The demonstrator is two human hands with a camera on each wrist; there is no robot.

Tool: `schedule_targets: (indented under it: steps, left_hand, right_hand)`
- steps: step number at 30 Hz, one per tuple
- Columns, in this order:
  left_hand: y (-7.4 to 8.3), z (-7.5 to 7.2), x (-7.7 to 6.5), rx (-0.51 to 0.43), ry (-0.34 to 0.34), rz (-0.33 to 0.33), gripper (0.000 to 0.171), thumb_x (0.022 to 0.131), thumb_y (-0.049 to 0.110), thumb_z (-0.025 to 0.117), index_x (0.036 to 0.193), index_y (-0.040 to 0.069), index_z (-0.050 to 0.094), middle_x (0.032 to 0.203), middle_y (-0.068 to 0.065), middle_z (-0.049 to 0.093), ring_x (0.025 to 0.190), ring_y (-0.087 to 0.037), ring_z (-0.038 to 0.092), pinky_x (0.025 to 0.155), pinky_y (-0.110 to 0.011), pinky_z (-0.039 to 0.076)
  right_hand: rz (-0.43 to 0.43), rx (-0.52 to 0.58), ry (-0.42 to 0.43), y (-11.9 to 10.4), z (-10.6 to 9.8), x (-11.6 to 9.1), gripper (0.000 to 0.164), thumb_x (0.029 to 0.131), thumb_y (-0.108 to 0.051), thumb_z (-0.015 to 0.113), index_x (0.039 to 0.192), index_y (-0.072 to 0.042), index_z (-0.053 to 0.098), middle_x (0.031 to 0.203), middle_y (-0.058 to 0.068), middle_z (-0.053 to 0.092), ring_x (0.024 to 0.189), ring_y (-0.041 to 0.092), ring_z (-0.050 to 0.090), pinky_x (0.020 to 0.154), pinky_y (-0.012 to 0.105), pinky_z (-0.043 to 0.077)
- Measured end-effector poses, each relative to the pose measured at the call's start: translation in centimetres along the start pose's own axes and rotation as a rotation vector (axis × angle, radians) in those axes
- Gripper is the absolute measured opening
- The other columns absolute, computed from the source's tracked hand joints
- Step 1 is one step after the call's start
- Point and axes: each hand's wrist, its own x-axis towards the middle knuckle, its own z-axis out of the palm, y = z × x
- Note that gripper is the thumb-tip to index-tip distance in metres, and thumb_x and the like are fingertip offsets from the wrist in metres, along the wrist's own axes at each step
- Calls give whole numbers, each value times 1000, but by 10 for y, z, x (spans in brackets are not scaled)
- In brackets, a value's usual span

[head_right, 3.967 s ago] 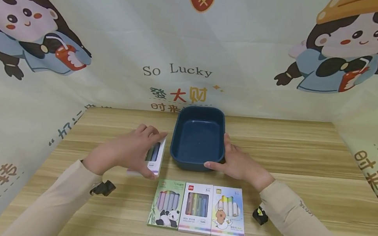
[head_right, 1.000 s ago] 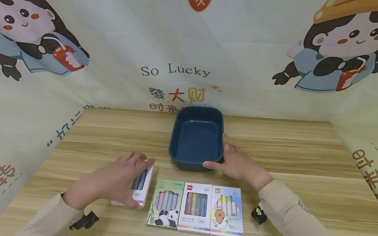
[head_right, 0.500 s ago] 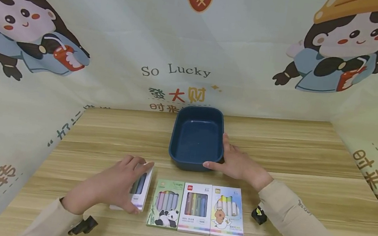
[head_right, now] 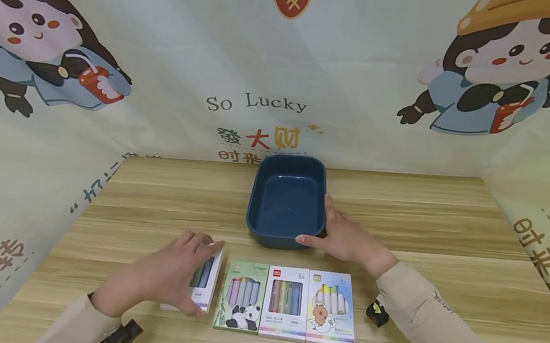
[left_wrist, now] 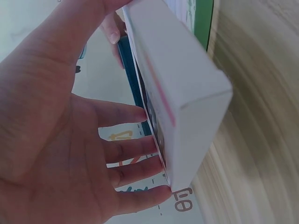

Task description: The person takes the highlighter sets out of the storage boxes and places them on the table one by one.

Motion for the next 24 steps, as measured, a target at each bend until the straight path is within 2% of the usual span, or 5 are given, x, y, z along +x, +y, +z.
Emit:
schedule_targets:
  steps: [13, 24]
  left_hand:
    - [4, 11, -1, -41, -45, -21, 121, 55, 56, 87, 150, 3, 37, 144, -22, 46, 130, -37, 44, 112, -57, 39]
    - [3, 20, -1, -22, -40, -6, 123, 51, 58, 88, 149, 3, 40, 138, -18, 50, 123, -31, 45, 108, -53, 43]
  right_hand:
    - [1, -3, 3, 3, 2, 2, 125, 82, -82, 48, 156, -6, -16, 163, 27, 15, 145, 47, 30, 114, 60, 35]
    - [-8, 4, 9, 3, 2, 2, 125, 81, -82, 49, 157, -5, -15, 163, 27, 15, 146, 46, 31, 114, 60, 36]
